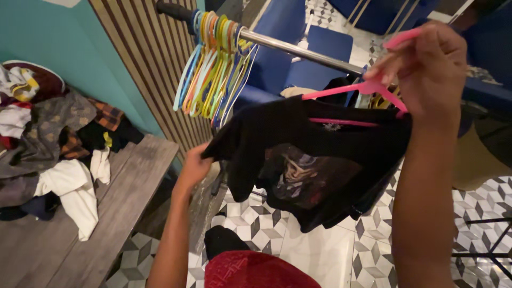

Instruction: The person smooths a black graphic t-shirt on a wooden table, then picks up a pink hanger and places the t-shirt on it. They hang the t-shirt on a metal clothing rack. The person then picks up a black sweatshirt from a pile of clothes and lays it flat on the table.

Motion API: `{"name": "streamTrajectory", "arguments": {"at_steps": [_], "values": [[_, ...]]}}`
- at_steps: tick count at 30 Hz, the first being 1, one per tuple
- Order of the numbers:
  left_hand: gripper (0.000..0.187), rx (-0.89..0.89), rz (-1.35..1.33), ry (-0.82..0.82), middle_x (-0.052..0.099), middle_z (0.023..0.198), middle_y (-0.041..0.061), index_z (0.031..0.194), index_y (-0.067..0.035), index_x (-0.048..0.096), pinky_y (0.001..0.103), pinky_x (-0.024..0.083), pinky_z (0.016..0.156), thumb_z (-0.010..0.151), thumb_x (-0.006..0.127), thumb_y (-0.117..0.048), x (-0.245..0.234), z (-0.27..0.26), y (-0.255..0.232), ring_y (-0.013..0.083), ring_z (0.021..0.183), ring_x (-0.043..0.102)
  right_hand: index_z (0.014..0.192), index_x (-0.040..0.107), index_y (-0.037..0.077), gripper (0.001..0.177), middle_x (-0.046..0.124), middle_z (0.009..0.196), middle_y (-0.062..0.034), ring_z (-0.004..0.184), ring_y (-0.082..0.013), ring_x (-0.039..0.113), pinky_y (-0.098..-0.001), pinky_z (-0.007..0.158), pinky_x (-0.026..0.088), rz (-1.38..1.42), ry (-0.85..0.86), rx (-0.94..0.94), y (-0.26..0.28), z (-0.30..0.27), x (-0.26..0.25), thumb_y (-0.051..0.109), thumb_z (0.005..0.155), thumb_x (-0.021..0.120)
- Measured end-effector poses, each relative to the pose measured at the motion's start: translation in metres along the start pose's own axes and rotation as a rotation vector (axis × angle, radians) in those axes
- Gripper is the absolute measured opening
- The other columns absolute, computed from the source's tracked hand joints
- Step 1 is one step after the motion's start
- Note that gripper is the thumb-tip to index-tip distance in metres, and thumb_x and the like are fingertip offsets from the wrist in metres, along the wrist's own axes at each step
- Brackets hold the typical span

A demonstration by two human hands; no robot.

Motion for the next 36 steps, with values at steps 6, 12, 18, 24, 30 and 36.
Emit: {"name": "streamTrajectory", "arguments": {"at_steps": [6,12,18,24,30,36], "values": [[0.014,-0.361,-0.156,-0.416,0.065,0.081,0.009,0.095,0.004,0.069,0.031,0.049,0.07,0.101,0.057,0.0,-0.053,-0.048,0.106,0.0177,0.075,0.061,0.108,0.064,-0.009,0.04,0.07,0.093,-0.0212,0.069,-0.0281,0.069,-0.0519,0.077,0.061,0.085,-0.065,0.008,0.0,-0.004,-0.005,0.026,0.123,0.054],[0.019,0.105,-0.085,-0.843,0.061,0.104,0.01,0.107,-0.001,0.061,0.029,0.05,0.085,0.108,0.059,-0.02,-0.037,-0.08,-0.05,0.0144,0.092,0.058,0.109,0.065,-0.011,0.04,0.069,0.091,-0.0205,0.073,-0.0287,0.07,-0.051,0.078,0.062,0.045,0.036,-0.006,-0.002,0.0,0.031,0.024,0.126,0.053],[0.04,0.719,0.41,-0.579,0.052,0.139,0.025,0.127,-0.006,0.059,0.049,0.05,0.102,0.102,0.064,-0.036,0.017,-0.1,-0.22,0.039,0.125,0.056,0.106,0.065,-0.011,0.041,0.069,0.082,-0.0208,0.07,-0.0301,0.072,-0.0467,0.071,0.062,0.023,0.091,0.012,0.003,0.007,0.059,0.024,0.123,0.052],[0.054,0.302,0.714,-0.117,0.058,0.134,0.028,0.146,-0.015,0.058,0.049,0.052,0.095,0.095,0.072,-0.025,0.097,-0.075,-0.089,0.0447,0.113,0.061,0.107,0.064,-0.011,0.041,0.069,0.085,-0.0203,0.069,-0.0287,0.071,-0.045,0.072,0.062,-0.002,0.077,-0.014,0.011,0.013,0.063,0.024,0.123,0.051],[0.074,-0.418,0.866,0.957,0.054,0.142,0.02,0.15,-0.016,0.043,0.049,0.045,0.106,0.087,0.076,-0.037,0.132,-0.147,0.087,0.0386,0.129,0.054,0.109,0.064,-0.012,0.042,0.069,0.09,-0.0195,0.072,-0.0267,0.071,-0.0465,0.077,0.064,-0.04,0.101,-0.003,-0.001,0.016,0.07,0.023,0.128,0.05],[0.041,0.043,0.122,0.583,0.071,0.124,0.012,0.128,-0.009,0.067,0.039,0.053,0.098,0.098,0.065,-0.036,0.115,-0.1,-0.108,0.0282,0.112,0.069,0.107,0.065,-0.011,0.041,0.069,0.084,-0.0183,0.072,-0.0266,0.072,-0.0437,0.076,0.064,-0.067,0.086,0.011,0.002,0.016,0.089,0.022,0.126,0.051]]}}
Point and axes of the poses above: each hand's wrist, its own z-axis towards the middle knuckle, its own x-axis out of the palm, y = z × x, the point moved 8 cm from there along z, towards the middle knuckle
